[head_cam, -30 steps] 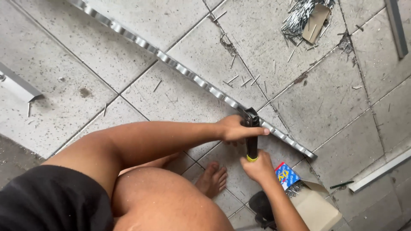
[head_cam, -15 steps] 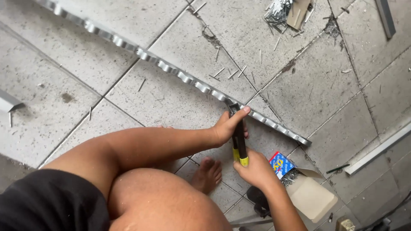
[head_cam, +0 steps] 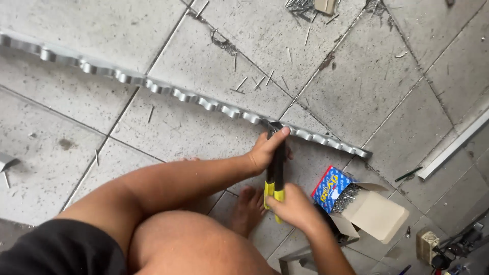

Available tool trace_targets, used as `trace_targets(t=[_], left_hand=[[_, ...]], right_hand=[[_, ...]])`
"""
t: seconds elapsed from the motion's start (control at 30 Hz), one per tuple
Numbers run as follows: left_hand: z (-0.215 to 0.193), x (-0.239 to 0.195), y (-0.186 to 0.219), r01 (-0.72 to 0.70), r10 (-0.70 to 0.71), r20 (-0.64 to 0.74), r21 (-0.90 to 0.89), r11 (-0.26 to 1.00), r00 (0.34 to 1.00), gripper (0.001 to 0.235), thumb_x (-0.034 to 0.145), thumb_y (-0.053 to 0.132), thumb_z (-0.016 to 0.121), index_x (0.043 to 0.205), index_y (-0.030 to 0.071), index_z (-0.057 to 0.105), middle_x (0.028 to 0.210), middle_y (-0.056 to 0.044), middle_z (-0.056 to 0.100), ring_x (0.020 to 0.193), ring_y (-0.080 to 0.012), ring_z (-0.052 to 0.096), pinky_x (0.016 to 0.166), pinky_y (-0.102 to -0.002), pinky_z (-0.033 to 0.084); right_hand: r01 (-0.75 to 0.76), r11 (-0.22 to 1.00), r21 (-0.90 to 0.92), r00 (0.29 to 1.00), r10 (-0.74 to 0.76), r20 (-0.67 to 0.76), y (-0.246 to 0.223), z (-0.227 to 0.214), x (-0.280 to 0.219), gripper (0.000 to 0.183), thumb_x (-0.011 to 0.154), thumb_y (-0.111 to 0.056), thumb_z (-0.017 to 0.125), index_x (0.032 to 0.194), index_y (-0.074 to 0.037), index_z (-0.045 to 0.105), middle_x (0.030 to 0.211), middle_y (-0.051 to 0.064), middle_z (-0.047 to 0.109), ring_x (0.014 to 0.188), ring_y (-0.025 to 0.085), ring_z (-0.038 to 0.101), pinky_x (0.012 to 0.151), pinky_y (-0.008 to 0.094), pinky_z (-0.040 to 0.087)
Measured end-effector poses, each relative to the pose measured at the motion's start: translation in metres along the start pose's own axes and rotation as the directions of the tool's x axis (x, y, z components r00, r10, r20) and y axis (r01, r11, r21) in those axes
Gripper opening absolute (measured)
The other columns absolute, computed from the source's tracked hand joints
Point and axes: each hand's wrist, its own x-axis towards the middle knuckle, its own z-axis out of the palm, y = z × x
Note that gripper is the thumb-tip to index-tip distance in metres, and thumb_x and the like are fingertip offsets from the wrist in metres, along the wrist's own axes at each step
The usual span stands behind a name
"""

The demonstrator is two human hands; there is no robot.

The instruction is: Using a manual hand riveter to join aluminum strips together and gathering loose rivets on the floor.

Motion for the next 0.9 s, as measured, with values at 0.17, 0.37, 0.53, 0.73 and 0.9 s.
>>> trace_targets(t=[0.17, 0.37, 0.53, 0.73, 0.9], left_hand=[[0.003, 0.004, -0.005, 0.004, 0.001, -0.06, 0.078, 0.997, 0.998, 0.065, 0.079, 0.069, 0.053, 0.069, 0.005, 0.06, 0.061, -0.01, 0.059, 0.058, -0.0226, 0.059, 0.06, -0.038, 0.051], [-0.022, 0.021, -0.033, -0.139, 0.119, 0.113, 0.189, 0.972, 0.986, 0.053, 0.088, 0.061, 0.053, 0.071, 0.011, 0.054, 0.063, -0.001, 0.054, 0.056, -0.0148, 0.054, 0.055, -0.031, 0.048], [-0.008, 0.012, -0.03, -0.066, 0.061, 0.037, 0.158, 0.985, 0.997, 0.057, 0.087, 0.062, 0.055, 0.065, 0.009, 0.053, 0.061, -0.003, 0.053, 0.055, -0.0135, 0.05, 0.053, -0.029, 0.045], [0.006, 0.011, -0.016, 0.024, -0.032, -0.08, -0.097, 0.995, 0.996, 0.059, 0.084, 0.063, 0.057, 0.066, 0.007, 0.058, 0.056, -0.006, 0.056, 0.044, -0.0169, 0.05, 0.042, -0.031, 0.042], [0.001, 0.028, -0.032, 0.002, -0.009, -0.109, -0.067, 0.998, 0.994, 0.08, 0.084, 0.071, 0.068, 0.081, -0.008, 0.058, 0.06, -0.027, 0.061, 0.054, -0.0357, 0.067, 0.055, -0.045, 0.058]], right_hand=[[0.069, 0.99, 0.122, 0.997, -0.065, -0.036, -0.004, 0.008, 0.015, 0.024, 0.086, -0.027, 0.068, 0.095, -0.004, 0.07, 0.075, 0.01, 0.073, 0.062, 0.02, 0.07, 0.057, 0.034, 0.055], [-0.073, 0.959, -0.274, 0.996, 0.082, 0.021, -0.013, -0.045, -0.05, 0.027, 0.077, -0.037, 0.065, 0.088, -0.012, 0.07, 0.079, 0.005, 0.075, 0.072, 0.025, 0.071, 0.07, 0.037, 0.055], [0.018, 0.967, -0.256, 1.0, -0.021, -0.007, 0.034, -0.002, -0.009, 0.054, 0.083, -0.057, 0.07, 0.097, -0.005, 0.065, 0.095, 0.009, 0.071, 0.083, 0.025, 0.07, 0.079, 0.039, 0.056], [0.072, 0.914, 0.4, 0.965, 0.038, -0.26, 0.035, 0.053, 0.038, 0.067, 0.071, -0.045, 0.082, 0.111, 0.004, 0.061, 0.09, 0.014, 0.072, 0.07, 0.022, 0.072, 0.062, 0.031, 0.058], [0.175, 0.956, 0.237, 0.856, -0.029, -0.517, 0.05, 0.072, 0.089, 0.041, 0.064, -0.035, 0.087, 0.064, -0.001, 0.065, 0.052, 0.021, 0.058, 0.055, 0.034, 0.067, 0.051, 0.041, 0.047]])
